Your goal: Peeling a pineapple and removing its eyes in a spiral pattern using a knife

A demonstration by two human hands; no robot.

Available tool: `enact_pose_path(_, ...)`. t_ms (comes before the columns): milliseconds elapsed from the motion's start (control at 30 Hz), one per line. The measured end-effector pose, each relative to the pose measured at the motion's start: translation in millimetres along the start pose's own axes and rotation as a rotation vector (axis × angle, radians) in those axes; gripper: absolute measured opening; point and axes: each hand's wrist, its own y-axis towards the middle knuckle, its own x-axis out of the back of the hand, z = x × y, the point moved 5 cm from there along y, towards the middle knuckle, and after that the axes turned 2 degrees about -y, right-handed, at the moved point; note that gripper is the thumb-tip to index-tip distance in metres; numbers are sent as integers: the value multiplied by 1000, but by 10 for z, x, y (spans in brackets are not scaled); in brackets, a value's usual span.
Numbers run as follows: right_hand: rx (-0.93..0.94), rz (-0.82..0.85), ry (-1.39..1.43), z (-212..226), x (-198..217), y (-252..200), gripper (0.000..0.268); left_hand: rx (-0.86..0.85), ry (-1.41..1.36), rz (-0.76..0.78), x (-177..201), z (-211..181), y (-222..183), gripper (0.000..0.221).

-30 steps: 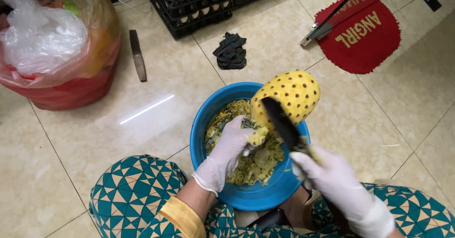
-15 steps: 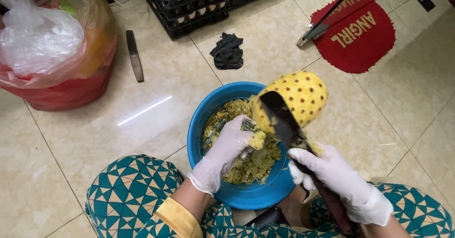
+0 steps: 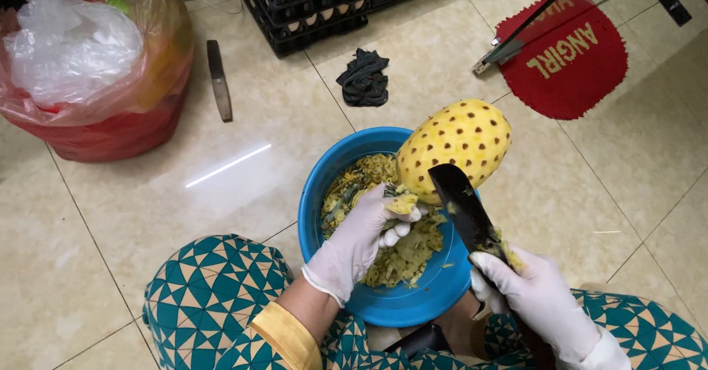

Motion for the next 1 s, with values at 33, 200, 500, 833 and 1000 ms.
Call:
enact_pose_path(33,-4,-44,-23,-20,12,14,43,1,-16,18,23,37,38,42)
enact_pose_path(200,-36,-62,-71,16,-11,41,41,-9,15,53,-50,-23,-68,28)
enact_pose_path(500,-43,0,41,-54,-51,223,38,-15,32,109,-23,6,-14,31)
enact_pose_path(833,2,1,-495,421,-217,234,41,61,94,68,-205,33,-186,48)
enact_pose_path(1000,68,-10,-679,299,-162,265,44,49,98,41,-189,30,-139,43)
